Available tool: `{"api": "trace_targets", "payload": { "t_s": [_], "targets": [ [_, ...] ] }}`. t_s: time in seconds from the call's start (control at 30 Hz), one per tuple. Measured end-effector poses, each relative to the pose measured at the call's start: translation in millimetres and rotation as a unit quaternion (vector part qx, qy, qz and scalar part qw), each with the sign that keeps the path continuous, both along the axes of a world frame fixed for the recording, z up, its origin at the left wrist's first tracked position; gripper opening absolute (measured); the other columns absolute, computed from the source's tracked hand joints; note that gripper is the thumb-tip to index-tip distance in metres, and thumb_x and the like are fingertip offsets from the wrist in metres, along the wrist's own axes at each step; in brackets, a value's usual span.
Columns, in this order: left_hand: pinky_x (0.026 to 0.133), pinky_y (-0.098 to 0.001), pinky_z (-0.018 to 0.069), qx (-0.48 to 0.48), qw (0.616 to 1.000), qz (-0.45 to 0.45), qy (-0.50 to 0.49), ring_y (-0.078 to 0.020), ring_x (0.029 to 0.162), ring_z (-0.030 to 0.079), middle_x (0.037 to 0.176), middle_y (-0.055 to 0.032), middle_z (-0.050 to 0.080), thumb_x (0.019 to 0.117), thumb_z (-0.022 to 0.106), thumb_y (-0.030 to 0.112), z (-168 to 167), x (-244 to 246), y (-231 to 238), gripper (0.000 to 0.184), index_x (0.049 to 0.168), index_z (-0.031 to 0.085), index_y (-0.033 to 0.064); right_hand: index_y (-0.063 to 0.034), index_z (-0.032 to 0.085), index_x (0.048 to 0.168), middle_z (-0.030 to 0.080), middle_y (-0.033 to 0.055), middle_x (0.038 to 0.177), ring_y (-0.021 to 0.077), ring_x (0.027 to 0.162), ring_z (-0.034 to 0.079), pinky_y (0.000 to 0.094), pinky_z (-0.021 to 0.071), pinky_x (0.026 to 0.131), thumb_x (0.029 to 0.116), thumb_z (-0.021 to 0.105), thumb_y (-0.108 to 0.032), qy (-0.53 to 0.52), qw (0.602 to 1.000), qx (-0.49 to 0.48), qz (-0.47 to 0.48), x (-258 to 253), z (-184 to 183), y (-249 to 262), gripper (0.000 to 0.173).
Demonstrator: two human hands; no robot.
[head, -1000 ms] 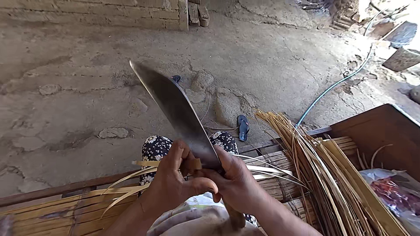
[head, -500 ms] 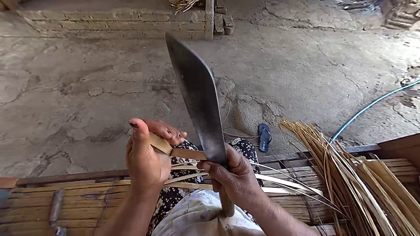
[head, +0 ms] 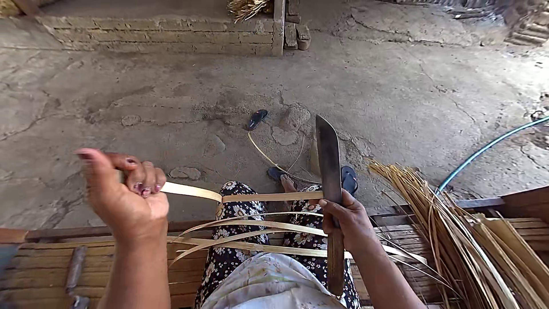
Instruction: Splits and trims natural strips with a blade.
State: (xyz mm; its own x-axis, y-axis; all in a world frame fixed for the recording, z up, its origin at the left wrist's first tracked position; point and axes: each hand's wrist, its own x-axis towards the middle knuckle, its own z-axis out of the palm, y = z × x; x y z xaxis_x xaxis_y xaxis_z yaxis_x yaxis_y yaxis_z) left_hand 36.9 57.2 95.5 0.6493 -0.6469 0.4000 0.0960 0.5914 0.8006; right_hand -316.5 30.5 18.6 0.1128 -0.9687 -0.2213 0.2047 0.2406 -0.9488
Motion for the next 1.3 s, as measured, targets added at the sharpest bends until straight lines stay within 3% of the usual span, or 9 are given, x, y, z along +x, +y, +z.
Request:
{"api": "trace_targets", "payload": {
  "t_s": [0.07, 0.13, 0.23, 0.33, 0.63, 0.87, 1.1, 1.23, 1.3],
  "targets": [
    [0.051, -0.0183, 0.0483, -0.006, 0.994, -0.049, -0.097, 0.0004, 0.052, 0.052, 0.064, 0.0152, 0.056, 0.107, 0.052, 0.031, -12.2, -23.2, 2.1, 0.018, 0.096, 0.066, 0.03, -0.0001, 0.061, 0.112, 0.075, 0.0146, 0.089, 0.0103, 0.044, 0.058, 0.0226, 0.0505, 0.039, 0.0959, 0.057, 0.001, -0.056, 0.998, -0.034, 0.013, 8.4, 21.4, 3.1, 0.017],
    [0.075, -0.0267, 0.0622, 0.041, 0.967, -0.097, -0.233, -0.0049, 0.079, 0.07, 0.092, 0.011, 0.072, 0.1017, 0.063, 0.026, -38.3, -42.8, -3.1, 0.02, 0.121, 0.069, 0.0277, -0.0032, 0.061, 0.107, 0.071, 0.0115, 0.075, 0.0108, 0.044, 0.06, 0.024, 0.0545, 0.041, 0.0957, 0.061, -0.002, -0.121, 0.987, -0.106, 0.027, 13.8, 47.1, 5.3, 0.012],
    [0.091, -0.0348, 0.0598, 0.115, 0.944, -0.128, -0.283, -0.0139, 0.099, 0.073, 0.106, -0.0027, 0.077, 0.1062, 0.055, 0.026, -67.0, -53.5, -12.7, 0.03, 0.12, 0.071, 0.0061, -0.011, 0.065, 0.105, 0.064, 0.0046, 0.063, 0.0107, 0.046, 0.061, 0.0262, 0.0573, 0.046, 0.0978, 0.066, -0.01, -0.162, 0.96, -0.226, 0.034, 9.7, 81.7, 5.4, 0.007],
    [0.1, -0.0416, 0.0558, 0.107, 0.971, -0.165, -0.135, -0.0208, 0.105, 0.073, 0.104, -0.007, 0.078, 0.1078, 0.046, 0.041, -52.8, -51.1, -9.4, 0.044, 0.115, 0.074, 0.0078, -0.0127, 0.066, 0.106, 0.065, 0.0053, 0.065, 0.0116, 0.048, 0.062, 0.0274, 0.0588, 0.048, 0.0982, 0.065, -0.009, -0.155, 0.953, -0.261, 0.026, 5.2, 91.2, 4.8, 0.008],
    [0.091, -0.0453, 0.0611, 0.04, 0.958, -0.08, 0.274, -0.0176, 0.08, 0.075, 0.073, -0.0009, 0.073, 0.1113, 0.018, 0.049, -33.8, -11.2, -11.4, 0.065, 0.087, 0.069, 0.0156, -0.0134, 0.064, 0.099, 0.06, 0.003, 0.057, 0.0097, 0.041, 0.057, 0.026, 0.0548, 0.043, 0.0991, 0.054, -0.007, -0.128, 0.972, -0.191, -0.045, -24.3, 63.3, -19.5, 0.011],
    [0.042, -0.0227, 0.0444, -0.015, 0.969, -0.071, 0.237, -0.0064, 0.039, 0.045, 0.047, 0.0071, 0.045, 0.1099, 0.012, 0.052, -62.4, 16.1, -20.9, 0.067, 0.071, 0.054, 0.018, -0.0078, 0.056, 0.104, 0.064, 0.0041, 0.063, 0.0083, 0.037, 0.052, 0.0244, 0.0498, 0.037, 0.0993, 0.047, -0.003, -0.083, 0.987, -0.088, -0.102, -58.4, 23.0, -25.4, 0.011],
    [0.038, -0.0197, 0.0357, 0.02, 0.96, 0.006, 0.278, -0.0038, 0.035, 0.037, 0.045, 0.0097, 0.039, 0.1107, 0.014, 0.051, -101.2, 69.8, -18.5, 0.063, 0.068, 0.048, 0.0208, -0.0133, 0.053, 0.105, 0.064, -0.0003, 0.063, 0.0058, 0.037, 0.051, 0.0221, 0.0475, 0.035, 0.0983, 0.045, -0.005, -0.073, 0.976, -0.13, -0.159, -110.4, 29.4, -26.3, 0.014],
    [0.04, -0.0182, 0.0375, 0.035, 0.997, -0.027, 0.061, -0.0008, 0.038, 0.038, 0.047, 0.0122, 0.041, 0.1118, 0.018, 0.045, -48.4, 34.8, -24.6, 0.058, 0.075, 0.055, 0.0214, -0.0144, 0.06, 0.097, 0.061, -0.0012, 0.058, 0.0071, 0.038, 0.052, 0.0232, 0.0496, 0.037, 0.0949, 0.054, -0.007, -0.013, 0.972, -0.2, -0.122, -89.7, 51.5, -19.8, 0.009],
    [0.044, -0.0168, 0.0403, 0.012, 0.994, -0.089, -0.066, 0.0012, 0.044, 0.043, 0.055, 0.0147, 0.048, 0.1092, 0.038, 0.045, -30.3, 9.1, -29.7, 0.04, 0.091, 0.066, 0.024, -0.0143, 0.063, 0.107, 0.072, 0.0006, 0.073, 0.0078, 0.042, 0.057, 0.0229, 0.0509, 0.038, 0.0998, 0.06, -0.019, 0.016, 0.957, -0.274, -0.09, -81.3, 63.2, -11.0, 0.009]
  ]
}}
